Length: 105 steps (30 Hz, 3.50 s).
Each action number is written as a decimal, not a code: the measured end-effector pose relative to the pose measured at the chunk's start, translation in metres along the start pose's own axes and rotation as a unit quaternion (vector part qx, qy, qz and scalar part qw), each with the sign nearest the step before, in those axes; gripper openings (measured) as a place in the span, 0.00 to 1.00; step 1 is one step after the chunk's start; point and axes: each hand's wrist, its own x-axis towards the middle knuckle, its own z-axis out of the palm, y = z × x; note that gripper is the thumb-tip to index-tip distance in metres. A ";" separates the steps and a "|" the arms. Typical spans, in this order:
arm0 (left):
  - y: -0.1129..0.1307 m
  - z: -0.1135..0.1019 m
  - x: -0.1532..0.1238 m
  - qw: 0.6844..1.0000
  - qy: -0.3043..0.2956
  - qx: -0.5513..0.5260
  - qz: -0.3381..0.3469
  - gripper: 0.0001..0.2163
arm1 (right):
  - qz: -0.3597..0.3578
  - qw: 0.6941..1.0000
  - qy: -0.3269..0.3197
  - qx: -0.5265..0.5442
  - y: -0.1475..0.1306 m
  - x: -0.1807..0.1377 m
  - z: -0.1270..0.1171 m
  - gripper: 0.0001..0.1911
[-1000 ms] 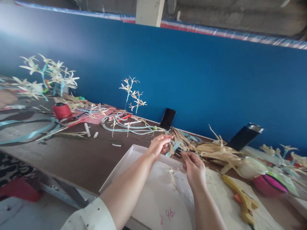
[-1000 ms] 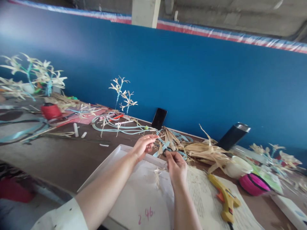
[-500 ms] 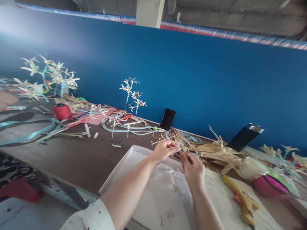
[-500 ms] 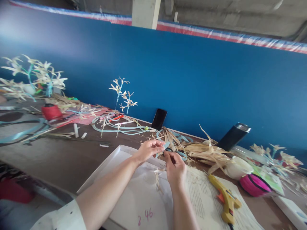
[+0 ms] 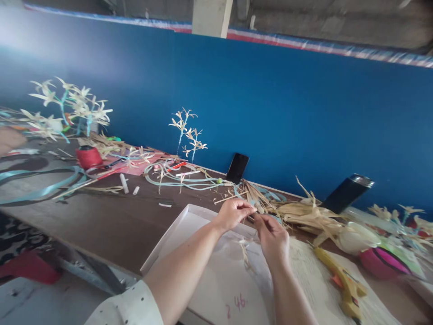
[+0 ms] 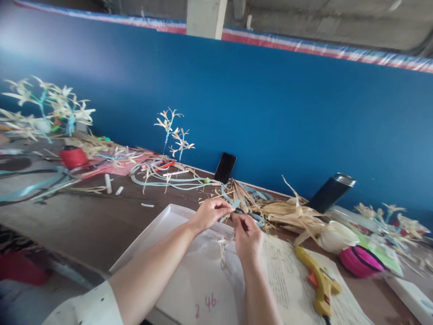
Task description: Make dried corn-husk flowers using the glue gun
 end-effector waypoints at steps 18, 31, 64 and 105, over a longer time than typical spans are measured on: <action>0.003 -0.001 -0.002 0.999 -0.015 -0.003 -0.044 0.21 | -0.134 0.989 0.036 -0.051 0.009 0.001 0.006 0.12; 0.009 0.003 -0.005 0.998 0.049 -0.005 -0.050 0.13 | -0.122 0.991 0.013 -0.055 0.003 -0.003 0.007 0.13; 0.004 -0.004 -0.002 0.997 0.042 0.070 0.013 0.22 | 0.000 0.999 0.040 -0.013 0.002 0.000 0.004 0.16; 0.007 0.003 -0.007 0.982 0.059 0.153 0.095 0.09 | -0.032 0.999 0.002 -0.027 -0.003 -0.003 0.004 0.14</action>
